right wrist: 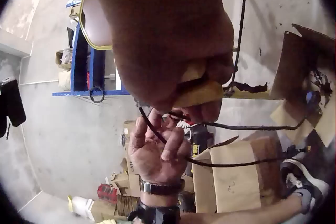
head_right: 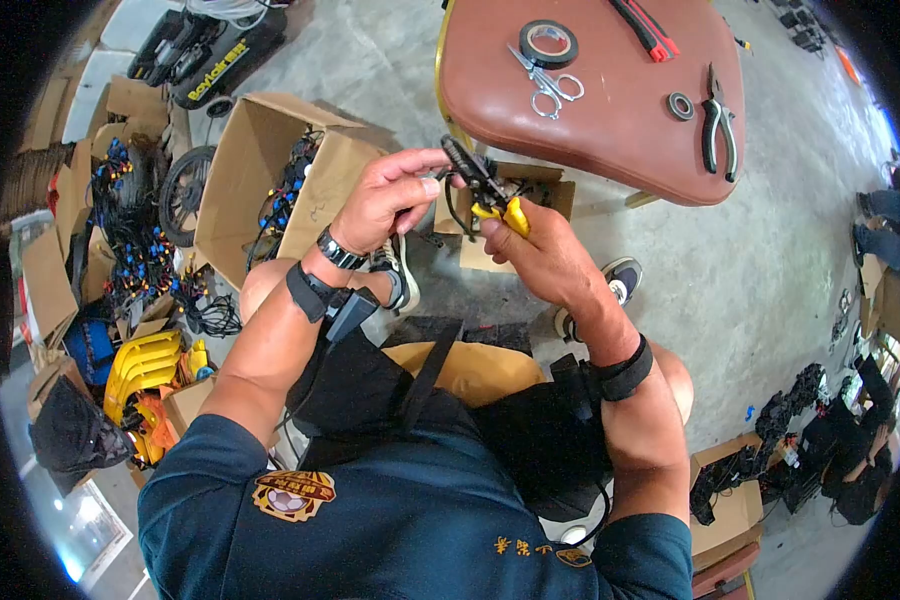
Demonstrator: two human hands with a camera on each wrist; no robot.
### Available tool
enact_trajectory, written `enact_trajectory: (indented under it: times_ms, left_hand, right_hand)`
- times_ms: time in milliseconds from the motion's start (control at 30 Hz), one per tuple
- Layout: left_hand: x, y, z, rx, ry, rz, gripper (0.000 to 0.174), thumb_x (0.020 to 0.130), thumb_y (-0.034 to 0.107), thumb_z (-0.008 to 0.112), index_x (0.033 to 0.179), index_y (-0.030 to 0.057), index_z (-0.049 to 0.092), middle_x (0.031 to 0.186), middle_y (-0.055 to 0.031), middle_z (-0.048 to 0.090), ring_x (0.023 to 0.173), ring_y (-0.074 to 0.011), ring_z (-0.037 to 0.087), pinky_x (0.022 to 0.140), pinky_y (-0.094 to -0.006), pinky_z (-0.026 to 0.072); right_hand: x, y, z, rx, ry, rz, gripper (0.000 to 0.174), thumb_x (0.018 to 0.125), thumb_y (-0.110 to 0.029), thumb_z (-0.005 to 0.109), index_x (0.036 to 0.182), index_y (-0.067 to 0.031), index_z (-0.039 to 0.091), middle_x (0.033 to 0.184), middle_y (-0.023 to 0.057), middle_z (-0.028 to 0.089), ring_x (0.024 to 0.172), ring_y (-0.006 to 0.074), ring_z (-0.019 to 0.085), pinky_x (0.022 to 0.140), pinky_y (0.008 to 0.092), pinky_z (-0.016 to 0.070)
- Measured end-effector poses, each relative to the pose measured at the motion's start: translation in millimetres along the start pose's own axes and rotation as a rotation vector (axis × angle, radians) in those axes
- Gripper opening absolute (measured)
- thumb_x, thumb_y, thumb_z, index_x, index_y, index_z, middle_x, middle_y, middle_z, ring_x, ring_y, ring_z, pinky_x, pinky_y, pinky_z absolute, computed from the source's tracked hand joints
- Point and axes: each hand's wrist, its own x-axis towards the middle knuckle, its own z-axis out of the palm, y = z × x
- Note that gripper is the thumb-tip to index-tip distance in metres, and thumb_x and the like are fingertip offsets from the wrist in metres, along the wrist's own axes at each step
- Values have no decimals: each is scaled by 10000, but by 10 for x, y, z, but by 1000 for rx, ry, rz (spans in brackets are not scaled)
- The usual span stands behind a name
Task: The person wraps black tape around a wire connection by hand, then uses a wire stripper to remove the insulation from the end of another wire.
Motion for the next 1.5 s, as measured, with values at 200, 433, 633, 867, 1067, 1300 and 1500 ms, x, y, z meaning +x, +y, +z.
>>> enact_trajectory:
  times_ms: [200,433,633,867,1067,1300,1500]
  left_hand:
    - [-11,43,108,48,51,5,434,880,65,637,1303,-5,571,967,-21,653,607,-10,495,527,-179,413]
    - [35,-15,165,165,201,-20,307,882,40,671,1182,-21,654,874,11,657,696,-16,540,602,-199,460]
    - [51,-57,105,109,248,-71,214,909,80,659,1101,-15,680,861,1,686,632,-21,517,533,-199,406]
    - [104,-82,62,9,293,-25,210,927,99,652,1118,26,605,842,-53,702,511,-34,465,454,-181,365]
    - [114,-77,-6,-26,245,40,136,900,93,686,1000,18,631,786,-44,701,547,-22,491,470,-181,375]
    - [87,-43,60,5,256,-16,90,878,98,716,905,36,656,753,-33,695,559,-19,507,484,-185,379]
    - [80,-44,59,55,201,-80,101,873,108,721,904,31,664,754,-31,694,554,-21,506,485,-187,380]
  right_hand:
    - [11,-39,-50,0,25,72,270,994,-254,577,944,6,633,824,42,652,761,118,607,696,285,494]
    - [5,-74,-49,2,27,89,269,991,-240,572,971,27,596,826,41,641,754,117,589,707,292,500]
    - [-6,-13,-76,-126,113,24,246,978,-231,588,977,14,612,802,71,626,753,141,574,712,305,479]
    - [-95,-101,-101,-557,226,-94,281,925,-215,606,1084,16,596,856,230,648,809,398,641,709,449,492]
    - [-81,13,-149,-775,235,-135,301,894,-212,633,1114,-8,612,950,226,667,865,409,648,754,478,506]
    - [-76,35,-100,-779,225,-146,309,895,-216,634,1129,-14,607,948,221,667,864,412,643,759,475,503]
    - [-60,24,-95,-693,212,-103,304,907,-240,625,1096,-2,608,906,234,667,873,437,631,747,486,492]
